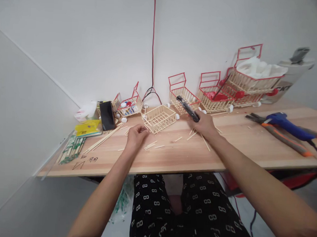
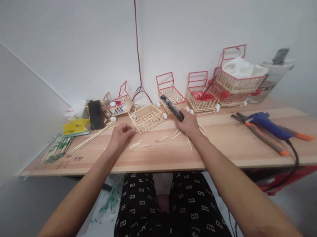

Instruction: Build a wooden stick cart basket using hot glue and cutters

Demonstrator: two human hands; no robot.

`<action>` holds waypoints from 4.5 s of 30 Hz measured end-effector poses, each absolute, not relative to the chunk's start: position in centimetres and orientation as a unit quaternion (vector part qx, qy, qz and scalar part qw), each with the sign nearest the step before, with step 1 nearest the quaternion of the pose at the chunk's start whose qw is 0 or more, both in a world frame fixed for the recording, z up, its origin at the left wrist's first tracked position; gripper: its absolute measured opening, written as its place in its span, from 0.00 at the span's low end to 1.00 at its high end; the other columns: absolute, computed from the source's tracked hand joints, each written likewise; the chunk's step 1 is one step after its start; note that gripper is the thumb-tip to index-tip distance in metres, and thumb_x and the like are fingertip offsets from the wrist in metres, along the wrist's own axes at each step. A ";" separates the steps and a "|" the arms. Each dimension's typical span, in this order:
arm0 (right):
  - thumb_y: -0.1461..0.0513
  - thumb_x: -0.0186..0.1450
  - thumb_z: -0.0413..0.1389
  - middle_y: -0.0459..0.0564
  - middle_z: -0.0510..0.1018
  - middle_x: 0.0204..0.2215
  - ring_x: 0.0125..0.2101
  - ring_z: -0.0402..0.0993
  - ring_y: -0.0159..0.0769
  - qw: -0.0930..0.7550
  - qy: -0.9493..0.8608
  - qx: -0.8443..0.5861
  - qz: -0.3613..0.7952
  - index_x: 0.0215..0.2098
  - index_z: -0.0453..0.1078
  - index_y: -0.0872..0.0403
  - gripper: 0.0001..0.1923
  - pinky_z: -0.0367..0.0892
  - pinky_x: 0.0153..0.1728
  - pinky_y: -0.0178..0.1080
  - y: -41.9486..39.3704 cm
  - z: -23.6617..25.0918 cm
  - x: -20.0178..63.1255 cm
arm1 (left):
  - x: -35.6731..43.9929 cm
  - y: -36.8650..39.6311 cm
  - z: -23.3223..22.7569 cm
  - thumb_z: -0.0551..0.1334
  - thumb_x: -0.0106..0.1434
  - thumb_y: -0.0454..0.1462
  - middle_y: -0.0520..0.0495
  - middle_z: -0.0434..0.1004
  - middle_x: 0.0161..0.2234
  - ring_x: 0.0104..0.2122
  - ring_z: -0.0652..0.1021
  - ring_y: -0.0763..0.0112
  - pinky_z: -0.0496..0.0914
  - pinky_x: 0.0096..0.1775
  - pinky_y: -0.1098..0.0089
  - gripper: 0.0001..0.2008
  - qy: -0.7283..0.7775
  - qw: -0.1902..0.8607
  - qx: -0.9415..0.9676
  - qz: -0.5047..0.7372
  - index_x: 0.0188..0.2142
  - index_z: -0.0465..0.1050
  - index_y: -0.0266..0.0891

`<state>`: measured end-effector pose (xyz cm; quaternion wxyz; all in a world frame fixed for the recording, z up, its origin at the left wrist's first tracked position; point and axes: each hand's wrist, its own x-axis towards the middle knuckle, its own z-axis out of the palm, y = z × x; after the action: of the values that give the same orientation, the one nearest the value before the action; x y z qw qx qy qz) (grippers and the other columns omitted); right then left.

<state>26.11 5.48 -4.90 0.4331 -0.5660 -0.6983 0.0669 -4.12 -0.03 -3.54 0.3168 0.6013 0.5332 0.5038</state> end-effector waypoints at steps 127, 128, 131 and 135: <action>0.59 0.55 0.56 0.47 0.74 0.24 0.27 0.69 0.40 0.389 -0.714 -0.578 0.066 0.35 0.73 0.53 0.11 0.60 0.29 0.37 5.4 -4.7 26.3 | -4.2 1.5 -3.1 0.62 0.52 0.39 0.52 0.71 0.19 0.19 0.69 0.74 0.62 0.23 0.73 0.07 0.546 0.274 0.630 0.479 0.26 0.71 0.37; 0.58 0.55 0.56 0.47 0.74 0.24 0.28 0.69 0.40 0.388 -0.714 -0.580 0.067 0.35 0.73 0.53 0.11 0.60 0.29 0.37 5.4 -4.7 26.3 | -4.0 1.6 -3.6 0.62 0.52 0.40 0.52 0.71 0.19 0.19 0.69 0.74 0.61 0.23 0.74 0.07 0.542 0.283 0.624 0.486 0.26 0.71 0.37; 0.58 0.55 0.56 0.48 0.75 0.25 0.28 0.68 0.39 0.385 -0.712 -0.583 0.070 0.35 0.72 0.53 0.11 0.60 0.30 0.37 5.5 -4.8 26.3 | -3.6 1.4 -4.4 0.64 0.51 0.40 0.53 0.72 0.21 0.21 0.70 0.74 0.61 0.25 0.74 0.08 0.534 0.293 0.616 0.500 0.27 0.73 0.37; 0.58 0.54 0.56 0.48 0.74 0.25 0.27 0.68 0.39 0.383 -0.712 -0.584 0.071 0.35 0.72 0.53 0.10 0.59 0.30 0.37 5.5 -4.7 26.4 | -3.6 1.0 -4.1 0.64 0.51 0.39 0.53 0.73 0.23 0.24 0.71 0.73 0.63 0.28 0.73 0.07 0.534 0.282 0.617 0.505 0.27 0.74 0.37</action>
<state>26.38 5.51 -4.75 0.3830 -0.5837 -0.7125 0.0707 -3.60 0.99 -4.08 0.2817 0.6167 0.5342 0.5050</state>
